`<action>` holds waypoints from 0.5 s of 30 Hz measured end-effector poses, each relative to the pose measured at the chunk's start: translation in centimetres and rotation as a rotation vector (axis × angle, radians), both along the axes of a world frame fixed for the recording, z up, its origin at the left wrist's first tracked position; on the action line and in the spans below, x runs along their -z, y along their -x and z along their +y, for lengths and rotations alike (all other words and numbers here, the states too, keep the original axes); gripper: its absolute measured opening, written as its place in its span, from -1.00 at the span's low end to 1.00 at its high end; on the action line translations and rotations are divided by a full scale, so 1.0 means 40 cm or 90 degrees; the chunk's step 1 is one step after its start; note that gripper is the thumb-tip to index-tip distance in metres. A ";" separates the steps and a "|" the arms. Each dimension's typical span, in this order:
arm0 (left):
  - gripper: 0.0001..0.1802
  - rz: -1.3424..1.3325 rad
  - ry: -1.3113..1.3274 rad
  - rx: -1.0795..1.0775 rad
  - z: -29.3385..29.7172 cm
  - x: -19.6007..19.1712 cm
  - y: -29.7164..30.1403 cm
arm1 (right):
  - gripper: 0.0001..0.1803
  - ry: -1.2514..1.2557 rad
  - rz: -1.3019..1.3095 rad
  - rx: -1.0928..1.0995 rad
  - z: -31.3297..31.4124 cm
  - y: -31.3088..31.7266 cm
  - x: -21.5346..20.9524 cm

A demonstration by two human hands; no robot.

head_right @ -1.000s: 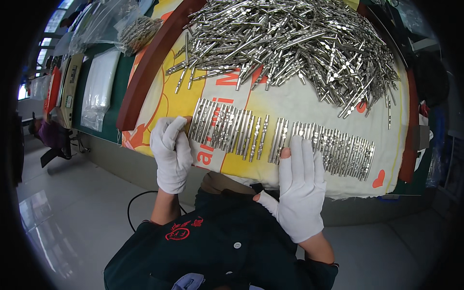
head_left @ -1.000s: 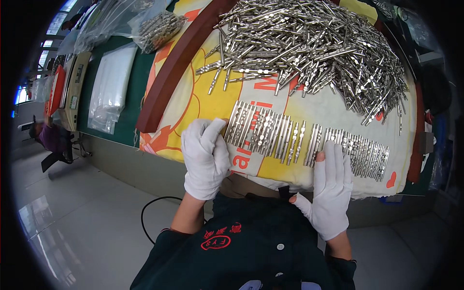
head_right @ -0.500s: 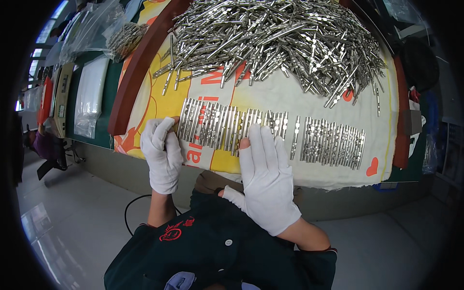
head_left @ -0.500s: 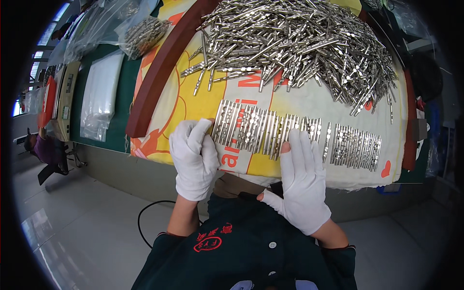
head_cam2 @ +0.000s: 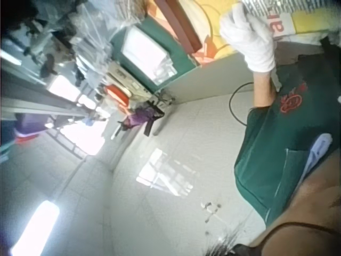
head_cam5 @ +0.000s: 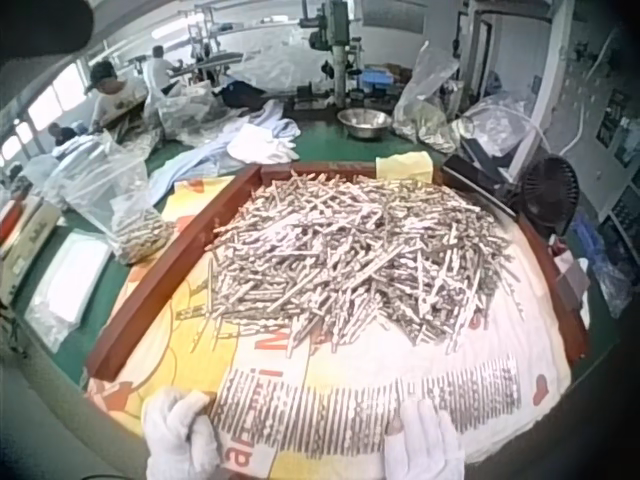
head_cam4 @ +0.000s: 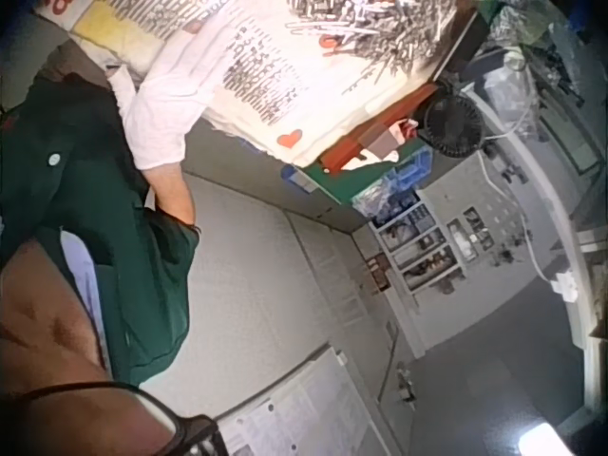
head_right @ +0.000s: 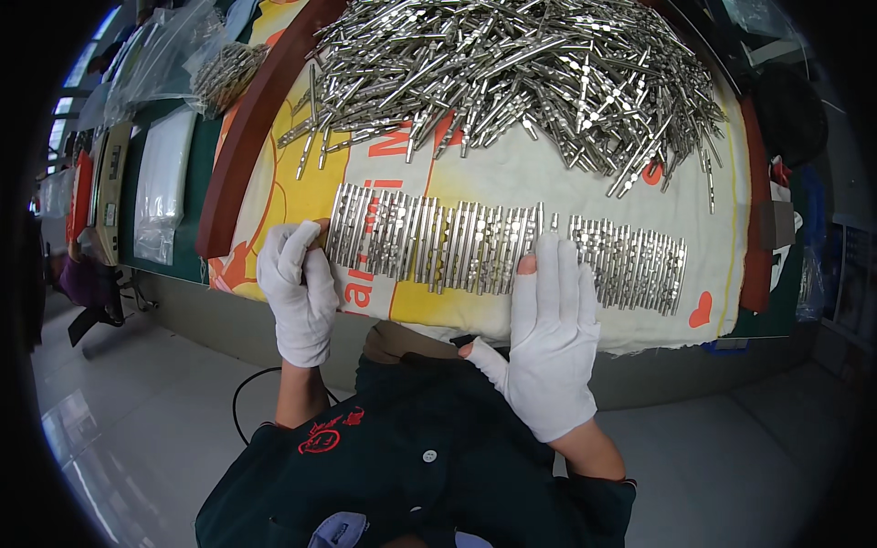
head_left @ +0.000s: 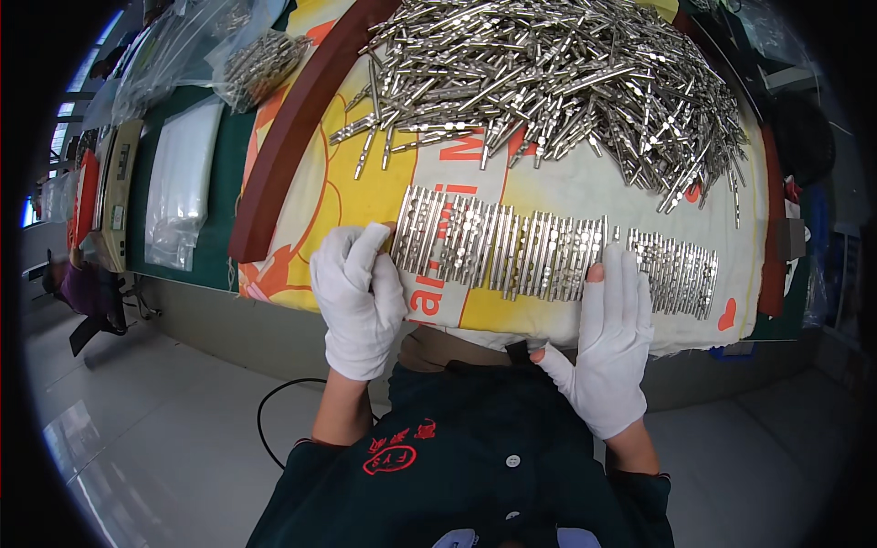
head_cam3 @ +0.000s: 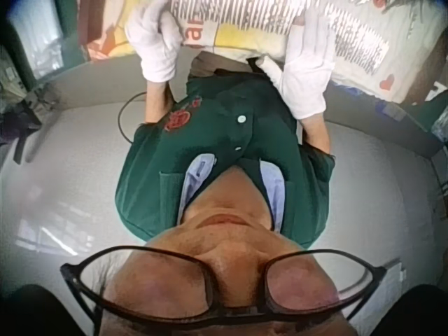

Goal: Manually aligning and sorting small metal pin-like components on a workbench in a factory setting.

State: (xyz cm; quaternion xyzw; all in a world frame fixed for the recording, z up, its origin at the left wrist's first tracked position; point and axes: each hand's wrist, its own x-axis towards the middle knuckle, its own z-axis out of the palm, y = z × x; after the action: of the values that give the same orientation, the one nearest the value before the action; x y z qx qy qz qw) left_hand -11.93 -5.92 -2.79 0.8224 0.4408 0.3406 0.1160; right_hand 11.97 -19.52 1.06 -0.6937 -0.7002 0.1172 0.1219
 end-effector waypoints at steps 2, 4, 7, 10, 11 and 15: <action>-0.58 -0.007 -0.010 -0.003 0.000 0.001 -0.002 | 0.13 -0.010 0.015 -0.009 0.003 0.015 0.003; -0.59 -0.009 -0.018 0.001 0.002 0.000 -0.004 | 0.14 -0.013 0.026 -0.021 0.006 0.031 0.007; -0.61 0.000 -0.001 0.000 -0.004 -0.008 -0.011 | 0.11 -0.003 0.079 -0.051 0.018 0.044 0.001; -0.64 0.001 0.019 -0.010 -0.002 0.001 -0.004 | 0.09 0.002 0.070 -0.039 0.022 0.036 -0.020; -0.64 0.001 0.020 -0.010 -0.003 0.000 -0.003 | 0.08 -0.014 0.080 -0.029 0.018 0.026 -0.021; -0.63 0.006 0.011 0.001 -0.005 0.001 -0.008 | 0.05 -0.066 -0.013 0.081 -0.034 -0.056 -0.005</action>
State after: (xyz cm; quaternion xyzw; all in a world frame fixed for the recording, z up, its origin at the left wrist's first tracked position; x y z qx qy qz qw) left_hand -11.61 -6.13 -2.82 0.8232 0.4435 0.3330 0.1214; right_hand 14.19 -20.86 1.25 -0.7307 -0.6610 0.0656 0.1578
